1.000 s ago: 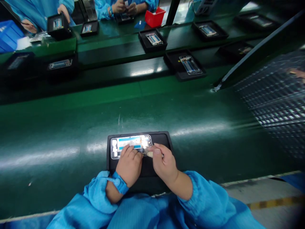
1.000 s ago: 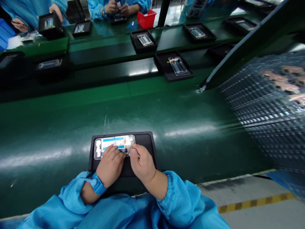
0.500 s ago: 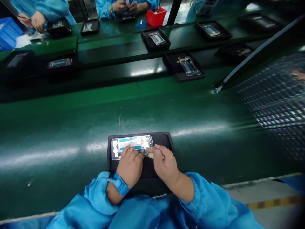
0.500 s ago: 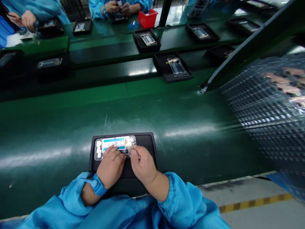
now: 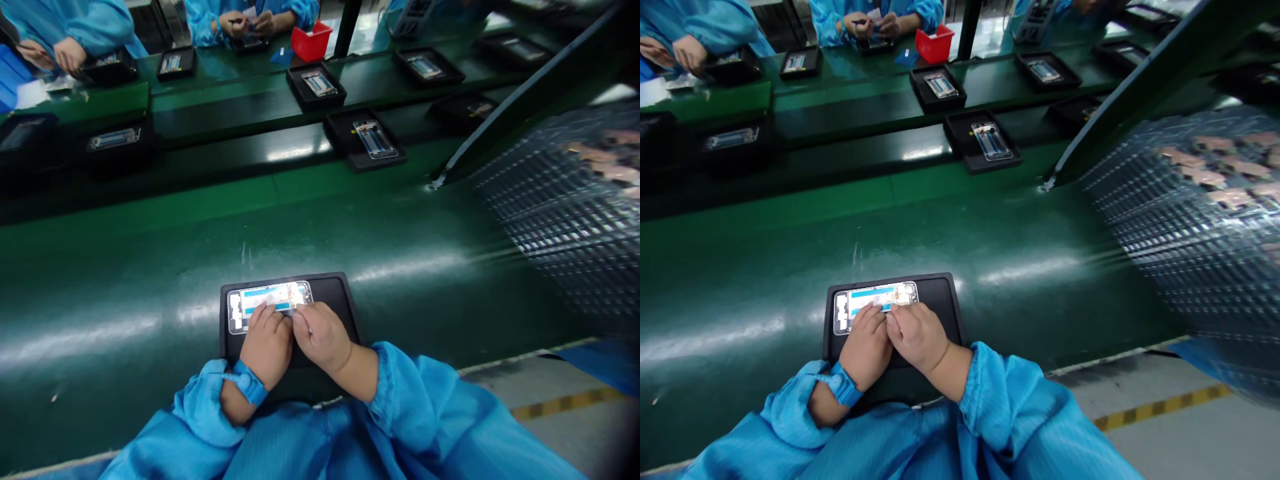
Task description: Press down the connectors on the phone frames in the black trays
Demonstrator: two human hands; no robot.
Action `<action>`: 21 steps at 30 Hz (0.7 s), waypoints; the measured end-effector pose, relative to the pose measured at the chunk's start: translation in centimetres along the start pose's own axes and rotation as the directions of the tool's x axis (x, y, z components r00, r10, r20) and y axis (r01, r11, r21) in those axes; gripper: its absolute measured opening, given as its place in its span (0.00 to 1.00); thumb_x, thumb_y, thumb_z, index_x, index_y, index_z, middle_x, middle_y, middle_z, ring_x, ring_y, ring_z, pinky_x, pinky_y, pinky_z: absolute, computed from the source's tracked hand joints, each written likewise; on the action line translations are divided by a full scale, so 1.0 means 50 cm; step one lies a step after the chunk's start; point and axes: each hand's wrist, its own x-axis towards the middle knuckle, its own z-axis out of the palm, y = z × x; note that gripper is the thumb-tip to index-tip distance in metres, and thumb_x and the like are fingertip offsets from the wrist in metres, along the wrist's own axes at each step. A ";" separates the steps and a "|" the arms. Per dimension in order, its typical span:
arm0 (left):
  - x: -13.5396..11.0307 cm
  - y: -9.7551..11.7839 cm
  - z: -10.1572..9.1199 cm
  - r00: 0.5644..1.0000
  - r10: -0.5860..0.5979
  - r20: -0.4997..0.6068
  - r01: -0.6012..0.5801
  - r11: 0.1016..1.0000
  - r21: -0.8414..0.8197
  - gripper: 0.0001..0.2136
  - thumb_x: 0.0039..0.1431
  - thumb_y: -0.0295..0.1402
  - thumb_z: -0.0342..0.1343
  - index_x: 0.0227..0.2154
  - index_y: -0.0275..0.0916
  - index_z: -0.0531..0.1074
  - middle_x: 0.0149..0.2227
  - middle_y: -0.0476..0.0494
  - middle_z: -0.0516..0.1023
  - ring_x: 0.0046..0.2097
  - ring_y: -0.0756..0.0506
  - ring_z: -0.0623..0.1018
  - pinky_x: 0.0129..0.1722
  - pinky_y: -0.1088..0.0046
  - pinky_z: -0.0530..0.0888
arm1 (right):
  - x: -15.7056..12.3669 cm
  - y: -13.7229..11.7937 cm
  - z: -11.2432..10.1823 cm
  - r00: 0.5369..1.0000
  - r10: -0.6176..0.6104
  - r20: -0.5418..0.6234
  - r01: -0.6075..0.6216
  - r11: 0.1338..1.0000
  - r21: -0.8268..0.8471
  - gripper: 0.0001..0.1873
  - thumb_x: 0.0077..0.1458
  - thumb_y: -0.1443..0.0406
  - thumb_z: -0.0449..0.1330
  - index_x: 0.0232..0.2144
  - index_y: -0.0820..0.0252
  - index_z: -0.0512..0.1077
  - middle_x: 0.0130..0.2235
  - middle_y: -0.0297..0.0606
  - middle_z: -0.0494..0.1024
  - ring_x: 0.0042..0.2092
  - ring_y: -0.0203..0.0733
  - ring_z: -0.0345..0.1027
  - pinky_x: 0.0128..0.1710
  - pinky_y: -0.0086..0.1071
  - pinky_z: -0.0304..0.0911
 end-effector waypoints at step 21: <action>0.002 0.002 0.005 0.999 -0.019 -0.040 0.019 1.000 0.006 0.06 0.55 0.26 0.47 0.29 0.37 0.70 0.29 0.44 0.72 0.42 0.42 0.71 0.49 0.58 0.66 | -0.053 0.034 0.015 0.787 0.616 -0.028 -0.523 0.691 0.498 0.12 0.55 0.59 0.49 0.40 0.57 0.61 0.28 0.36 0.74 0.31 0.40 0.70 0.28 0.36 0.67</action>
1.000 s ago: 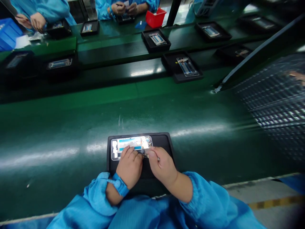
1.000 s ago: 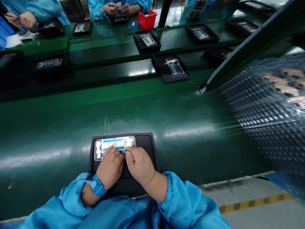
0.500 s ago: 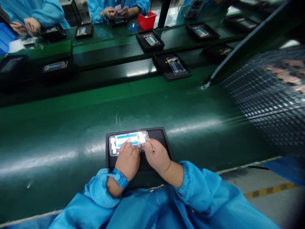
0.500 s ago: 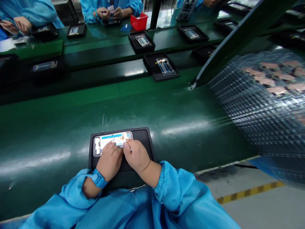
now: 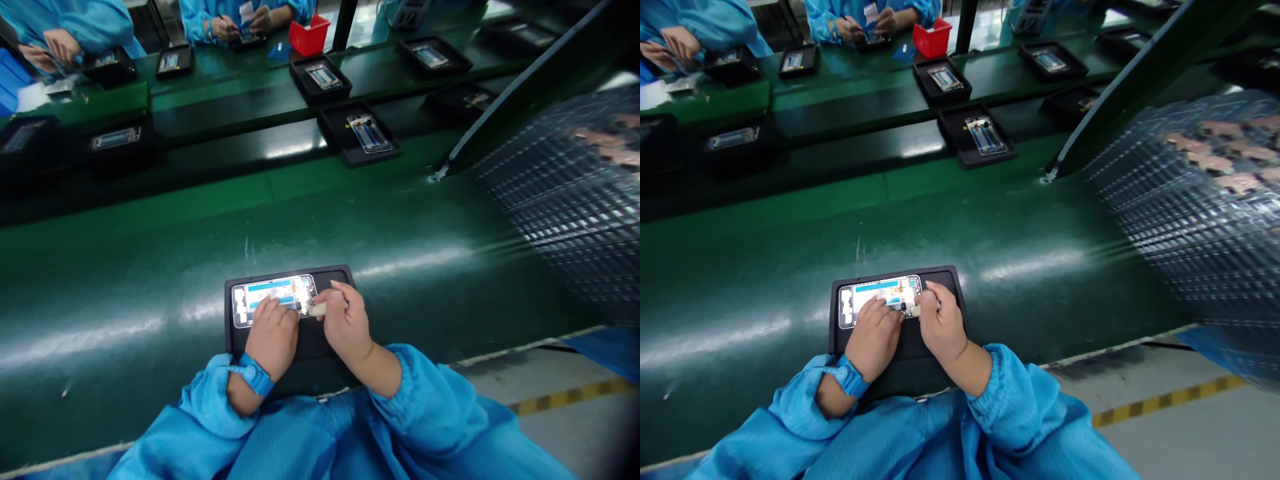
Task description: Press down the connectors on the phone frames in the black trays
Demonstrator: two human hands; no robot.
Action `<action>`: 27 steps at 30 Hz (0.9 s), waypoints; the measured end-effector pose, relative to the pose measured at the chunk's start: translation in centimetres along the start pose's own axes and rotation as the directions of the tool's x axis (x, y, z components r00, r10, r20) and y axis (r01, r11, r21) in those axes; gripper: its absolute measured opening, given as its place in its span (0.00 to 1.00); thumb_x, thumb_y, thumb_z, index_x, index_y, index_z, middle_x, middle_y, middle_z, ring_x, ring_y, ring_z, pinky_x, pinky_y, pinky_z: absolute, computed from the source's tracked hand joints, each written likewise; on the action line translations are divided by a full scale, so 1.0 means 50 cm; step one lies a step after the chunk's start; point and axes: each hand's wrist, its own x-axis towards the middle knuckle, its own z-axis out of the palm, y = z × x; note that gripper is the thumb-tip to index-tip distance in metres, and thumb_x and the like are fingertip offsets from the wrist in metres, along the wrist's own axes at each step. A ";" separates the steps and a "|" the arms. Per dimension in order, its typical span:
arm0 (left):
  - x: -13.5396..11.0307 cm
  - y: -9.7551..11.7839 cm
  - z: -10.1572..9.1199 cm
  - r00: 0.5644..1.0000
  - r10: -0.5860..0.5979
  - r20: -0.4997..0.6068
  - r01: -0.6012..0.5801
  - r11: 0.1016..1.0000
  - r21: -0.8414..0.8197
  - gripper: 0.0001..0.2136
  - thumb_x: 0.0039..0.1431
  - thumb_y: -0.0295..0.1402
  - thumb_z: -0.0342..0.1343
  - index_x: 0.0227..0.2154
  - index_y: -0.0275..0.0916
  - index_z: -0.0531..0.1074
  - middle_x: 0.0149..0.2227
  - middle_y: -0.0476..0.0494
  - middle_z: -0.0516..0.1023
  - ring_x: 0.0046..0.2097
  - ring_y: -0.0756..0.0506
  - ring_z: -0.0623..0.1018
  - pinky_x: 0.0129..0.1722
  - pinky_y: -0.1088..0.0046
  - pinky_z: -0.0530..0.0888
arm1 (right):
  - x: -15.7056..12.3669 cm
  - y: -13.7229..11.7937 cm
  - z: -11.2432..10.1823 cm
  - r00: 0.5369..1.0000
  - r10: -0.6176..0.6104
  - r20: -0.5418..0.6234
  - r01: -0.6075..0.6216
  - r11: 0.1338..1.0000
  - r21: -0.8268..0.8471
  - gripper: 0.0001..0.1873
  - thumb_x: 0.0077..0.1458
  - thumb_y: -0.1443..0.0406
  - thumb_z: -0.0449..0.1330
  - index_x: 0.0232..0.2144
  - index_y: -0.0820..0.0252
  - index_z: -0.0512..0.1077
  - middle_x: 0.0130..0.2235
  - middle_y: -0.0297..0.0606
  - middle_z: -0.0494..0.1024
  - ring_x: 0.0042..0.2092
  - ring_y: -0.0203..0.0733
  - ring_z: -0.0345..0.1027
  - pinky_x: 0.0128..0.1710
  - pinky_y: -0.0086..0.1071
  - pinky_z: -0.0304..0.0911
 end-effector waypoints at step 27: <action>0.001 0.003 -0.005 0.999 -0.021 0.036 0.022 0.999 -0.026 0.06 0.54 0.25 0.48 0.29 0.36 0.70 0.29 0.45 0.73 0.41 0.43 0.71 0.49 0.57 0.66 | 0.013 -0.036 -0.008 0.932 -0.330 0.151 0.360 0.895 -0.264 0.07 0.55 0.66 0.47 0.33 0.59 0.65 0.27 0.38 0.75 0.29 0.38 0.70 0.30 0.31 0.67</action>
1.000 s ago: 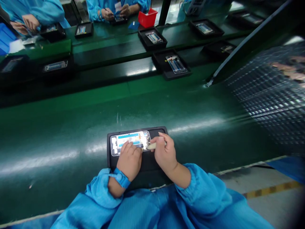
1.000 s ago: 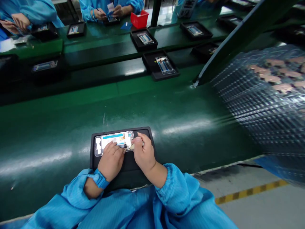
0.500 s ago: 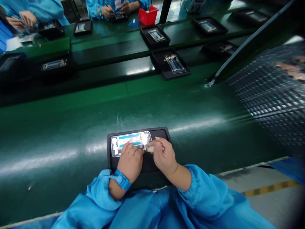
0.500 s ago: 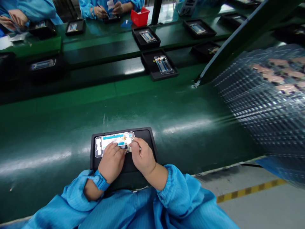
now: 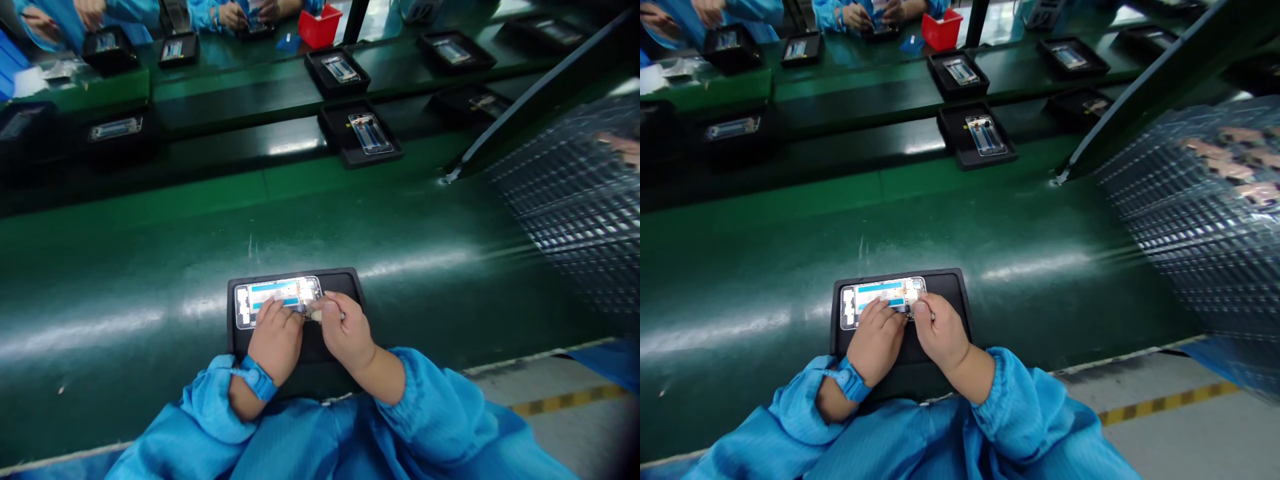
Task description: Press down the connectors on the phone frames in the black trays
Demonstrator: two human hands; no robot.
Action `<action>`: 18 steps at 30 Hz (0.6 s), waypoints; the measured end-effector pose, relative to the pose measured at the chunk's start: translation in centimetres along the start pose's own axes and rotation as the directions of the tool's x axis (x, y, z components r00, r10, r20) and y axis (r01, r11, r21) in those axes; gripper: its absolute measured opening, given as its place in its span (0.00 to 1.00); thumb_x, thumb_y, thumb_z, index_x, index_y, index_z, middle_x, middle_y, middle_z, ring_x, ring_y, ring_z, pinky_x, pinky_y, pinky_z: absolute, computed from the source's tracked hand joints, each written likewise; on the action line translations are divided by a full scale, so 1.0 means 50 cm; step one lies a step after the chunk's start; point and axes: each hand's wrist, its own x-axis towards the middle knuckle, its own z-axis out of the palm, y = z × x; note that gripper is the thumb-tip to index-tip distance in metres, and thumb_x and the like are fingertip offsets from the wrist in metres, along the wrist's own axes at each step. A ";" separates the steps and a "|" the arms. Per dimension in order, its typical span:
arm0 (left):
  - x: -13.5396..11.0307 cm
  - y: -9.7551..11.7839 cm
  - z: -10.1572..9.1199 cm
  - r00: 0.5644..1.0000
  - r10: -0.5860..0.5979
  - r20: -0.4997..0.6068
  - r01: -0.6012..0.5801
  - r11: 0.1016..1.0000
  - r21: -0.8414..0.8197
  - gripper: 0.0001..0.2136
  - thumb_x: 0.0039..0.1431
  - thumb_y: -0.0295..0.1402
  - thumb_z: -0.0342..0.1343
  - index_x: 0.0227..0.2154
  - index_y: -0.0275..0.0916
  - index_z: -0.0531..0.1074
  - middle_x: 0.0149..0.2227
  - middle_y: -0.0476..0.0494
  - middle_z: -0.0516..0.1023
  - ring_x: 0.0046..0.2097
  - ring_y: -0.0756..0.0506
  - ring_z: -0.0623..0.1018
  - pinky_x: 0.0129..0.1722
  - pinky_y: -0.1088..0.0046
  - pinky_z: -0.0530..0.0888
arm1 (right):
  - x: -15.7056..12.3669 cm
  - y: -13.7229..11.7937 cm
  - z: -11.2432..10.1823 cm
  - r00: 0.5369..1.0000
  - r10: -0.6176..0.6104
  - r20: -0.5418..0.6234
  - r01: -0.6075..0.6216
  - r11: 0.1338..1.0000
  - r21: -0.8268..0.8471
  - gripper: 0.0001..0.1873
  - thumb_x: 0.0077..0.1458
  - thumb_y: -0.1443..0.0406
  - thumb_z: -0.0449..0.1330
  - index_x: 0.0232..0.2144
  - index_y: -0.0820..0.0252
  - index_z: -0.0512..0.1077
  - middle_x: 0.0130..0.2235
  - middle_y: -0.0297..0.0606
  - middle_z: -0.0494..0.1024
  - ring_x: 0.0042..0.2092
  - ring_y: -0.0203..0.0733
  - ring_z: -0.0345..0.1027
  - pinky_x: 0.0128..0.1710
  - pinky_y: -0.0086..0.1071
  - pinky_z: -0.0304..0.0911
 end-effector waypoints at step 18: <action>-0.001 -0.004 0.006 0.999 0.000 -0.050 -0.001 1.000 -0.016 0.07 0.56 0.27 0.47 0.29 0.36 0.71 0.28 0.45 0.73 0.41 0.43 0.71 0.50 0.59 0.66 | -0.003 0.014 0.010 0.937 0.348 -0.013 -0.340 0.922 0.186 0.09 0.56 0.61 0.46 0.36 0.59 0.60 0.25 0.34 0.74 0.25 0.37 0.69 0.28 0.33 0.65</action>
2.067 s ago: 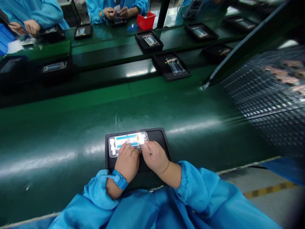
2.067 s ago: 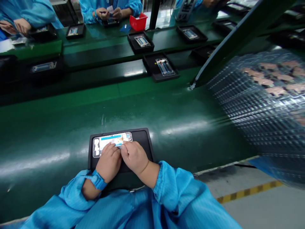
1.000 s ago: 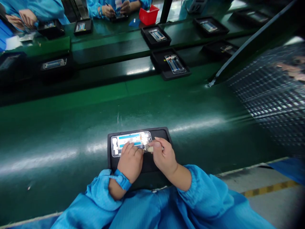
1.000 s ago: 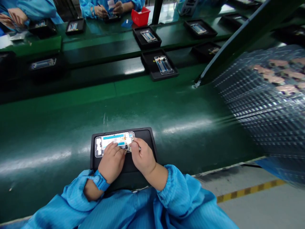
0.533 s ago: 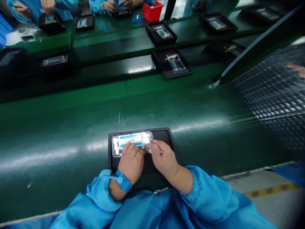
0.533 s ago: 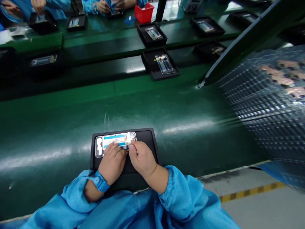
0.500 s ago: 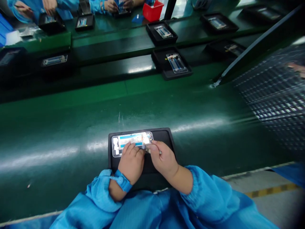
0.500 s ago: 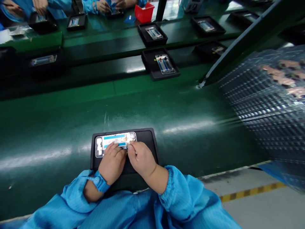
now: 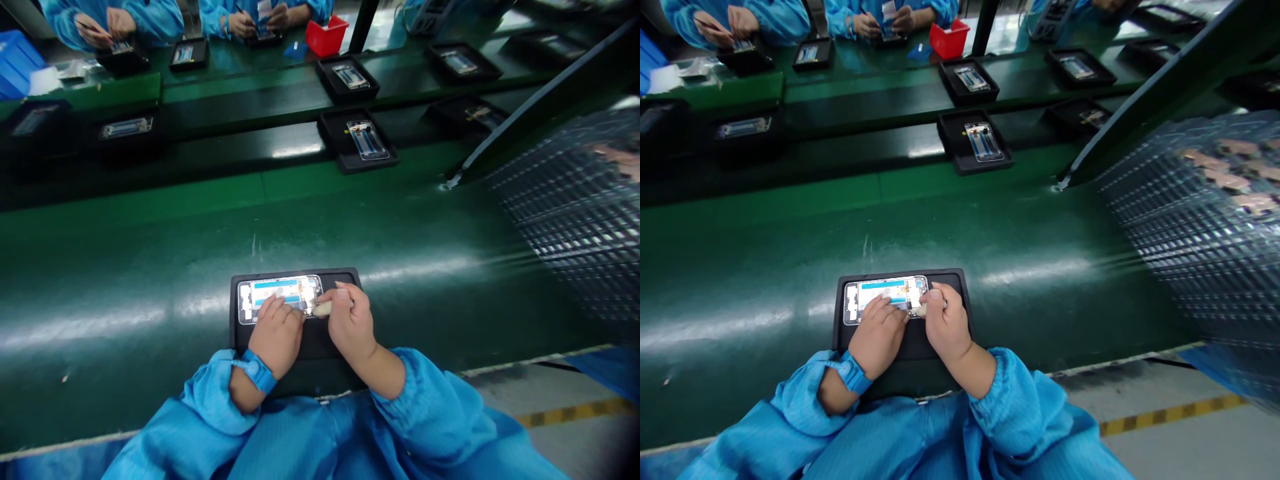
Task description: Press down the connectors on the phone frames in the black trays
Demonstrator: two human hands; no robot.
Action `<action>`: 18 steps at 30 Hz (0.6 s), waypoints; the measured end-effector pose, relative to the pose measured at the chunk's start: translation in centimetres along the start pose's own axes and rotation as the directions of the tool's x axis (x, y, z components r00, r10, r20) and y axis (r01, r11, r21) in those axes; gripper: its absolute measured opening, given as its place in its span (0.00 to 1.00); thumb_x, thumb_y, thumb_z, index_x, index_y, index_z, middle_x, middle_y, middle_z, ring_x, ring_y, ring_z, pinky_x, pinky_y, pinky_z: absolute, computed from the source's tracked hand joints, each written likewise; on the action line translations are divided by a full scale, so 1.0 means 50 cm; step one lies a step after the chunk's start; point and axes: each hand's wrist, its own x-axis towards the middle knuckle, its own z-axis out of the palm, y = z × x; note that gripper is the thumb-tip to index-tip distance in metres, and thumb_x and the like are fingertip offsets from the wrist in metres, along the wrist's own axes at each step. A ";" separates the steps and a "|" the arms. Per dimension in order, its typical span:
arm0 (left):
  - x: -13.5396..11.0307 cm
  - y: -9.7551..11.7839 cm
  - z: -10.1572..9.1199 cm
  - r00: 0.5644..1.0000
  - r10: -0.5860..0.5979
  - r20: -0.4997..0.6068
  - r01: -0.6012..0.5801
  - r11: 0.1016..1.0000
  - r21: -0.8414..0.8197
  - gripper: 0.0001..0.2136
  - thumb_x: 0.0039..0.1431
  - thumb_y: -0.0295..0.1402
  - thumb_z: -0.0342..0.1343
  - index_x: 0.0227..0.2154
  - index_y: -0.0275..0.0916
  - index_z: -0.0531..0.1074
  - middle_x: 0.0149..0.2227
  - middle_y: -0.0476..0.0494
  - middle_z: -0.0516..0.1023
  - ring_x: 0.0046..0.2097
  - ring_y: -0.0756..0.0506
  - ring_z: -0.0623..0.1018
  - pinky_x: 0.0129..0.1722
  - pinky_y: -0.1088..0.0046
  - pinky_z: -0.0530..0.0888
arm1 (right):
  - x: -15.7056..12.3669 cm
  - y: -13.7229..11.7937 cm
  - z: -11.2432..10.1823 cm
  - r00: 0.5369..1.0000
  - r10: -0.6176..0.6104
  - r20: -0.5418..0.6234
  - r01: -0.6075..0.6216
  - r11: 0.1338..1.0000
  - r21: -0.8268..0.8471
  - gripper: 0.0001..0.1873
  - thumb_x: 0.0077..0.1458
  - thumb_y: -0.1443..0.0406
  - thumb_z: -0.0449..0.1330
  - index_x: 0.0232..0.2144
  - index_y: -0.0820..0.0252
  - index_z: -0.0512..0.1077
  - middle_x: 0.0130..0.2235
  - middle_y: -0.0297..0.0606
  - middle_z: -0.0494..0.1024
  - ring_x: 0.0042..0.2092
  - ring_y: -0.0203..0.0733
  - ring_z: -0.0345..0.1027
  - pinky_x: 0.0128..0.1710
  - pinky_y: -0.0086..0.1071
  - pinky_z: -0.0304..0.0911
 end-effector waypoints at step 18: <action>-0.038 -0.041 -0.052 0.996 -0.092 0.013 0.089 0.988 0.128 0.09 0.56 0.33 0.49 0.36 0.35 0.72 0.35 0.41 0.74 0.46 0.38 0.68 0.49 0.51 0.63 | 0.089 -0.077 -0.050 0.701 0.439 0.562 0.014 0.780 -0.626 0.15 0.52 0.57 0.52 0.39 0.57 0.69 0.36 0.40 0.76 0.38 0.46 0.70 0.35 0.33 0.61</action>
